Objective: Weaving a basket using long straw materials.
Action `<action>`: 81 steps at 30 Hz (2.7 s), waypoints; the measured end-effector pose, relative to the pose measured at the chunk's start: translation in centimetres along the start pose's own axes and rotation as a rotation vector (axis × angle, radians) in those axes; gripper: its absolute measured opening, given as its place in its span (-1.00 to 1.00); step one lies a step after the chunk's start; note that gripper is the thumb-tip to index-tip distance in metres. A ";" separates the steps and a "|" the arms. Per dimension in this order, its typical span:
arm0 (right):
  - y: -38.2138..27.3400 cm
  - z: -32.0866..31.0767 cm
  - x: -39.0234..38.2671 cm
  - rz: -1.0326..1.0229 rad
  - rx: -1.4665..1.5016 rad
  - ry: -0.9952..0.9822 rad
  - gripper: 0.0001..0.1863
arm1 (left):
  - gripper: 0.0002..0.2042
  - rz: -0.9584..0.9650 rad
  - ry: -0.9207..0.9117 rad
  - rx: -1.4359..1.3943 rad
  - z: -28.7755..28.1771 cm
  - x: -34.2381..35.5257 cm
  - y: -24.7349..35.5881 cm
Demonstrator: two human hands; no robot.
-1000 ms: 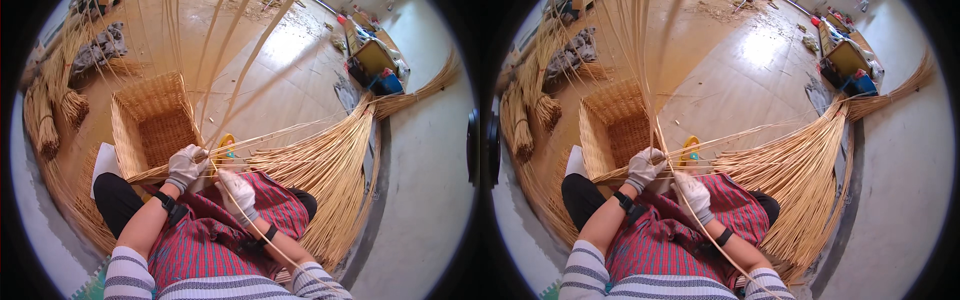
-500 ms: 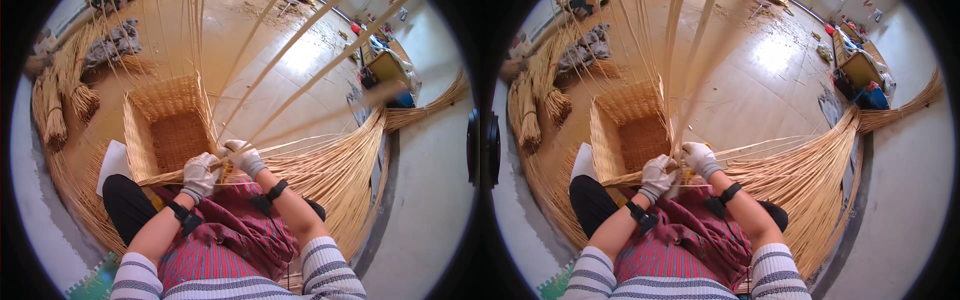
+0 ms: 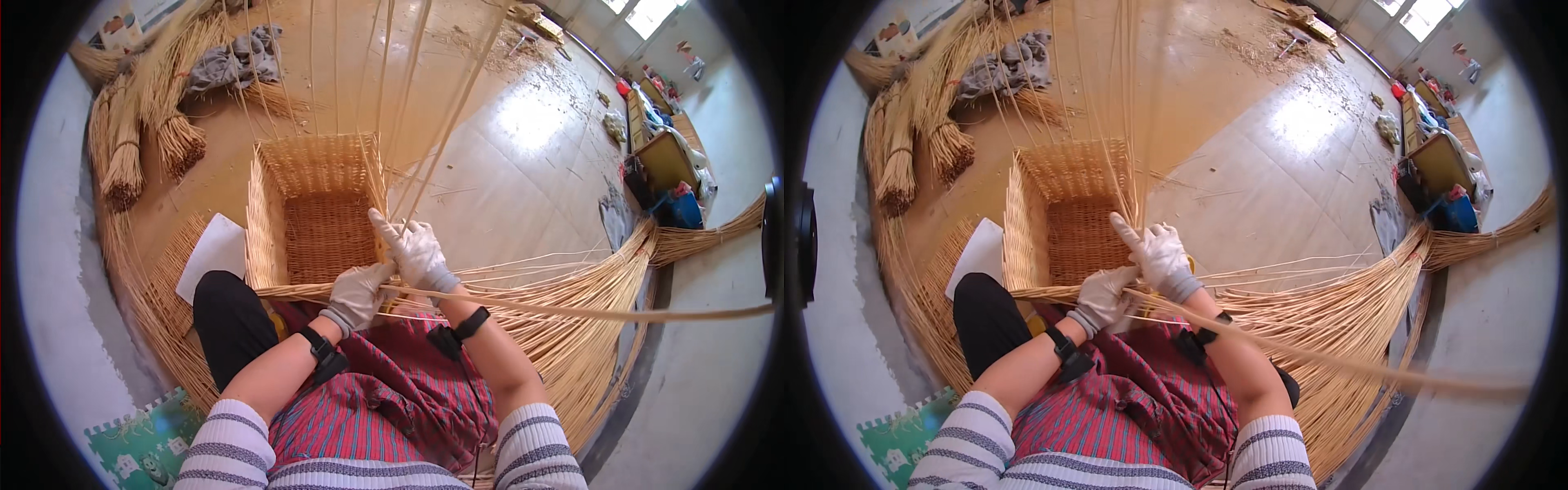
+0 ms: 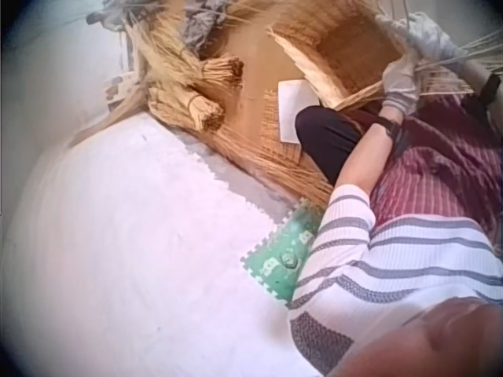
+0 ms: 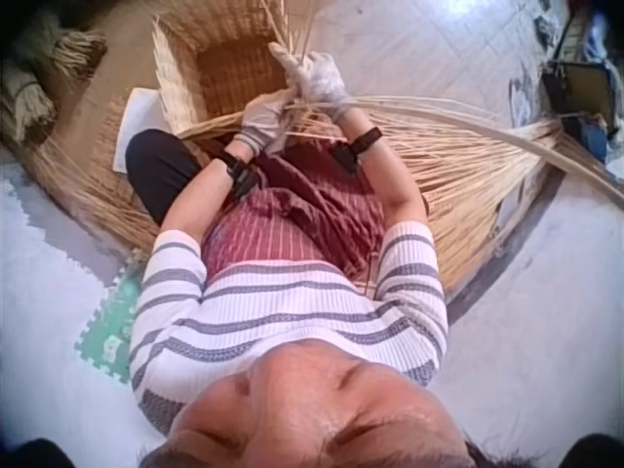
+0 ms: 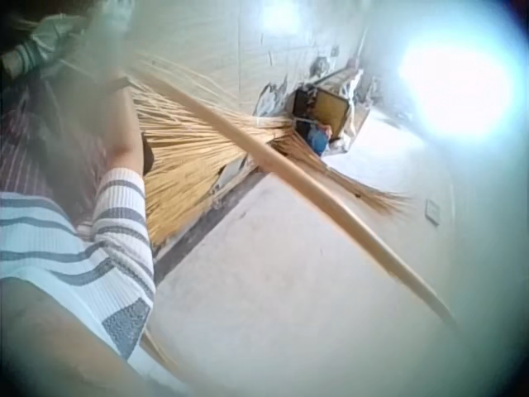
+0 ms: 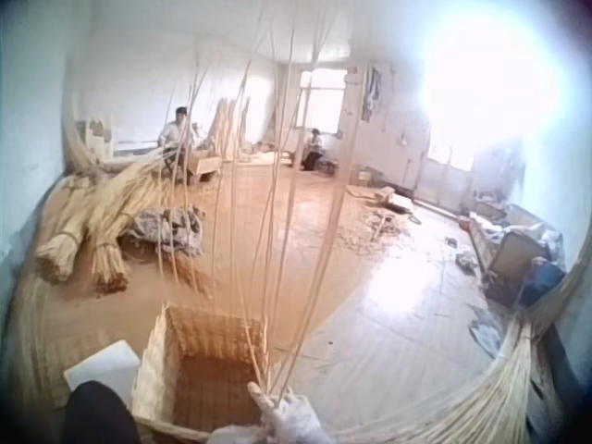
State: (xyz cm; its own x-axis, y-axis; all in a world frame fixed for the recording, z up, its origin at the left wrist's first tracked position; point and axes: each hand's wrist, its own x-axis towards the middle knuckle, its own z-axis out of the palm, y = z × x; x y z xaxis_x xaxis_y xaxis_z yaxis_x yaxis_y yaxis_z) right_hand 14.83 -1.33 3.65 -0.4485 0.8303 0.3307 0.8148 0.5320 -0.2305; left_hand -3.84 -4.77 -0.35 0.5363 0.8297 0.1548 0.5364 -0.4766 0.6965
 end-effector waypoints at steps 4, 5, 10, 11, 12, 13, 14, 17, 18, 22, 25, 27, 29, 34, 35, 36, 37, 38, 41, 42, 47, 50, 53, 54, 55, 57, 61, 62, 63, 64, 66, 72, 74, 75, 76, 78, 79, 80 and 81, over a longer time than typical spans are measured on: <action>1.0 -3.2 1.4 -0.004 0.166 -0.222 -0.21 | -0.62 0.099 -0.018 0.030 -0.5 -0.3 -0.1; 0.1 -5.5 2.4 0.007 0.486 -0.175 -0.43 | -0.60 0.073 -0.026 0.028 -0.6 -0.7 -0.4; 7.3 -6.0 -0.4 0.032 1.716 0.176 -0.86 | -0.66 0.018 -0.071 0.027 -0.3 0.2 0.4; 9.1 -3.8 -1.4 0.056 1.927 0.243 -0.88 | -0.71 0.025 -0.012 -0.002 -0.2 0.4 0.8; 9.6 -2.2 -1.8 0.061 1.933 0.243 -0.88 | -0.71 0.019 -0.017 -0.002 -0.4 0.3 0.7; 9.6 -0.9 -1.8 0.121 1.980 0.285 -0.89 | -0.67 -0.008 -0.074 0.044 -0.6 0.3 0.5; 9.7 0.1 -2.1 0.183 2.024 0.328 -0.90 | -0.63 -0.033 -0.132 0.089 -0.7 0.3 0.3; 7.8 -0.6 -1.0 0.205 2.056 0.277 -0.89 | -0.63 -0.039 -0.102 0.055 -1.1 -0.3 -0.4; 7.9 -0.6 -1.0 0.270 2.050 0.280 -0.88 | -0.63 -0.043 -0.104 0.053 -1.1 -0.5 -0.4; 9.7 3.1 -0.8 0.655 1.248 0.313 -0.83 | -0.60 -0.096 -0.156 -0.055 -0.6 -0.1 -0.5; 7.7 8.5 -4.6 0.720 0.428 0.300 -0.88 | -0.59 -0.072 -0.150 -0.078 -0.3 0.4 -0.8; 3.3 6.7 -6.1 0.676 0.297 0.361 -0.88 | -0.55 -0.070 -0.142 -0.094 -0.8 0.0 -1.4; 0.0 4.5 -7.5 0.798 0.220 -0.002 -0.87 | -0.53 -0.075 -0.142 -0.032 -2.2 -0.3 -0.9; 1.0 12.3 -10.5 0.806 0.413 0.503 -0.84 | -0.53 0.010 -0.114 0.085 -1.3 1.2 -0.1; 1.5 12.4 -10.5 0.768 0.405 0.470 -0.82 | -0.53 0.014 -0.107 0.081 -1.1 1.2 -0.2; 1.5 12.1 -10.3 0.722 0.402 0.432 -0.81 | -0.53 0.010 -0.093 0.080 -0.9 0.8 -0.1; 1.5 11.6 -10.3 0.785 0.415 0.335 -0.87 | -0.51 0.026 -0.083 0.088 -1.0 0.7 -0.4; 2.0 10.9 -10.2 0.776 0.404 0.354 -0.87 | -0.51 0.046 -0.072 0.092 -1.1 1.0 -0.9; 0.7 4.2 -8.6 0.557 0.130 0.059 -0.88 | -0.39 0.296 -0.255 0.387 -2.3 1.4 -2.5; 1.0 1.8 -8.5 0.467 0.212 0.054 -0.87 | -0.33 0.326 -0.323 0.350 -3.0 2.1 -2.3; -5.9 -13.6 0.2 0.511 1.561 -0.320 -0.67 | -0.29 0.106 -0.542 0.014 -3.8 2.4 -4.1; -3.7 -14.9 -1.4 0.410 1.574 -0.658 -0.64 | -0.44 0.111 -0.401 -0.028 -3.4 2.2 -3.5; -3.4 -10.9 -5.4 -0.248 1.189 -0.653 -0.60 | -0.69 0.123 -0.389 0.056 -3.8 1.5 -3.3; -6.0 -11.6 -6.9 -0.297 0.919 -0.694 -0.68 | -0.69 0.110 -0.378 0.039 -3.5 1.5 -3.6; -7.4 -11.0 -8.8 -0.320 0.728 -0.737 -0.72 | -0.72 0.120 -0.390 0.024 -3.4 1.9 -3.5; -6.9 -9.9 -8.9 -0.242 0.827 -0.658 -0.82 | -0.75 0.145 -0.355 -0.005 -3.6 1.3 -3.8; 5.7 -4.3 -12.6 0.739 1.256 0.110 -0.93 | -0.75 0.106 -0.435 -0.055 -3.3 1.9 -3.2; 6.7 -3.2 -12.4 0.829 1.398 0.191 -0.92 | -0.73 0.136 -0.403 -0.043 -2.7 1.7 -3.9; 9.2 -0.3 -14.9 0.857 1.417 0.129 -0.91 | -0.71 0.179 -0.373 -0.031 -2.5 2.0 -4.1; 10.9 2.3 -17.6 0.886 1.441 0.063 -0.90 | -0.71 0.187 -0.379 -0.030 -2.6 2.3 -4.0; 9.2 2.4 -17.6 0.878 1.510 0.107 -0.90 | -0.71 0.303 -0.271 0.033 -3.2 1.8 -3.7; 8.8 2.3 -15.8 1.082 1.339 0.079 -0.85 | -0.54 0.355 -0.234 0.049 -3.0 1.7 -3.9; 8.7 1.8 -15.4 1.096 1.322 0.034 -0.86 | -0.47 0.329 -0.279 0.014 -3.2 1.6 -3.8; 8.9 1.9 -15.5 1.089 1.364 0.042 -0.87 | -0.47 0.331 -0.281 0.012 -3.3 1.7 -3.6; 9.0 2.0 -15.7 1.081 1.406 0.051 -0.87 | -0.45 0.305 -0.296 0.020 -3.4 1.8 -3.4; 9.2 1.7 -15.5 1.060 1.381 0.039 -0.88 | -0.44 0.280 -0.311 0.027 -3.6 1.9 -3.1; 9.2 1.4 -15.2 1.036 1.357 0.026 -0.87 | -0.44 0.274 -0.320 0.042 -3.5 1.9 -3.0; 9.4 1.1 -14.8 1.039 1.355 0.028 -0.87 | -0.44 0.269 -0.329 0.057 -3.4 2.0 -3.0; 9.4 0.2 -13.7 1.037 1.253 -0.021 -0.88 | -0.44 0.268 -0.328 0.056 -3.4 2.0 -3.0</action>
State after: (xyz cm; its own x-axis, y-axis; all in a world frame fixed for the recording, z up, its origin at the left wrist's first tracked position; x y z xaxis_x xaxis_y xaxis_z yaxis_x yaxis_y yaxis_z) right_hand 28.58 -7.66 -3.23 0.0586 0.8951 -0.4420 -0.0343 -0.4407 -0.8970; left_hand -6.58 -0.70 0.20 0.8355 0.5425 0.0877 0.3799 -0.6855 0.6211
